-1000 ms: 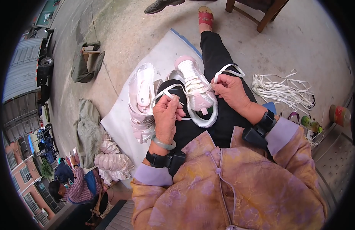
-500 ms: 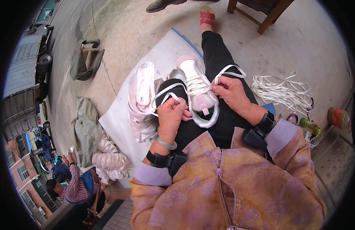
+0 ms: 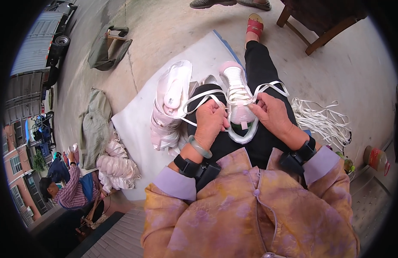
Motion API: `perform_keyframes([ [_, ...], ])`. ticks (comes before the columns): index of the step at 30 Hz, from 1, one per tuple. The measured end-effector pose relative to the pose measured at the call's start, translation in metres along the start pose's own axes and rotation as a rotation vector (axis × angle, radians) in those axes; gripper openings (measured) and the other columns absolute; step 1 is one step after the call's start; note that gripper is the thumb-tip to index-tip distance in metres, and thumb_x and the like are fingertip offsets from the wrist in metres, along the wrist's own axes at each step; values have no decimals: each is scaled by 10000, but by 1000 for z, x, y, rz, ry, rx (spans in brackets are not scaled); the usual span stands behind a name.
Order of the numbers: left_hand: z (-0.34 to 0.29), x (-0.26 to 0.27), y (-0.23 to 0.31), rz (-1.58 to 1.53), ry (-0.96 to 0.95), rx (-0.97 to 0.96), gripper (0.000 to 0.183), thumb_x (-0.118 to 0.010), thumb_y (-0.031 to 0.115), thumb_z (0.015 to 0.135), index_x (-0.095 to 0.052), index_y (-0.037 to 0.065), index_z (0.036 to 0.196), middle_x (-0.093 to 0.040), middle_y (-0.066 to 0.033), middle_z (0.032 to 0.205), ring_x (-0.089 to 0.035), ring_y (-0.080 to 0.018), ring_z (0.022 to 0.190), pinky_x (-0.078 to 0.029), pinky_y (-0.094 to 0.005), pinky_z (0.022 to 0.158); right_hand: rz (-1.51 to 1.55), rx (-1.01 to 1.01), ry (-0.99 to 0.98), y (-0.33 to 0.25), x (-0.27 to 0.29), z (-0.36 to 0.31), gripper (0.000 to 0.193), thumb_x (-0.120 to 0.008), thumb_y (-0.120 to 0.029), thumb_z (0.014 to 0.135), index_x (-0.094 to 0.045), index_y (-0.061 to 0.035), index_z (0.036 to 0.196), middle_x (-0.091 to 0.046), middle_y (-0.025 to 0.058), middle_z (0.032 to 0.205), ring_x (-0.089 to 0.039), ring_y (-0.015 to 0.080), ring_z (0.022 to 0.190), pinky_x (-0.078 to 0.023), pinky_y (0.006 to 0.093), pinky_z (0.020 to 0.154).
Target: The recorder is lacing a pair of white and pink sneakers while sitting outdoors.
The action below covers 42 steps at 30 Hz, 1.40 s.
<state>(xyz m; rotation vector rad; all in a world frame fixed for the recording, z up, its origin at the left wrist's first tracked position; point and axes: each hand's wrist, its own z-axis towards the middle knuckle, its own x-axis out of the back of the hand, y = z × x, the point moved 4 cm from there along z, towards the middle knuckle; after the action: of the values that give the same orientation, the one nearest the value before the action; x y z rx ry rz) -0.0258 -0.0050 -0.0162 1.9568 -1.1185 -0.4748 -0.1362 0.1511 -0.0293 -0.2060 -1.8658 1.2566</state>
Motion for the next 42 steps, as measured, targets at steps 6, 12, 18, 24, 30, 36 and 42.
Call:
perform_keyframes([
  [6,1,-11,0,95,1,-41,135,-530,47,852,-537,-3,727,-542,-45,556,-517,-91,400,-379,-206,338,-92,42,-36,-2,3,-8,331,-677,-275,749,-523,-30,909,-537,117,724,-560,285,602,-442,382,559],
  [12,8,-13,12,706,163,-668,85,-569,33,760,-549,-27,703,-563,-209,599,-595,-372,607,-463,-440,574,-29,6,-20,-10,6,-6,278,-712,-179,695,-498,-58,824,-526,89,715,-538,262,577,-431,340,535],
  [18,-11,-9,21,627,150,-677,184,-630,60,749,-502,1,867,-536,-133,624,-565,-294,548,-437,-361,513,-124,411,118,-34,3,-1,173,-690,-123,671,-556,-91,776,-524,63,709,-549,254,644,-419,341,548],
  [24,-17,-13,13,802,109,-798,285,-651,89,678,-498,4,903,-550,-135,738,-559,-328,683,-446,-409,625,-251,579,39,-48,-16,4,139,-658,-115,649,-591,-100,770,-517,43,708,-546,238,669,-382,366,558],
  [30,-12,-9,3,746,111,-665,200,-634,67,693,-582,-1,874,-575,-131,678,-578,-270,573,-460,-347,552,-321,642,76,-48,-30,9,92,-625,-156,677,-551,-103,694,-487,42,681,-528,231,659,-361,374,567],
  [36,-13,-14,7,709,65,-654,105,-557,68,714,-520,18,798,-563,-176,733,-566,-380,716,-454,-466,640,-423,714,104,-53,-29,5,82,-595,-133,675,-531,-99,714,-477,51,692,-510,227,652,-344,364,604],
  [42,-14,-17,1,821,86,-747,112,-541,84,735,-539,18,826,-564,-179,720,-574,-373,699,-466,-466,637,-542,686,48,-37,32,-40,109,-597,-108,676,-512,-85,740,-458,64,709,-486,238,654,-332,367,630],
])
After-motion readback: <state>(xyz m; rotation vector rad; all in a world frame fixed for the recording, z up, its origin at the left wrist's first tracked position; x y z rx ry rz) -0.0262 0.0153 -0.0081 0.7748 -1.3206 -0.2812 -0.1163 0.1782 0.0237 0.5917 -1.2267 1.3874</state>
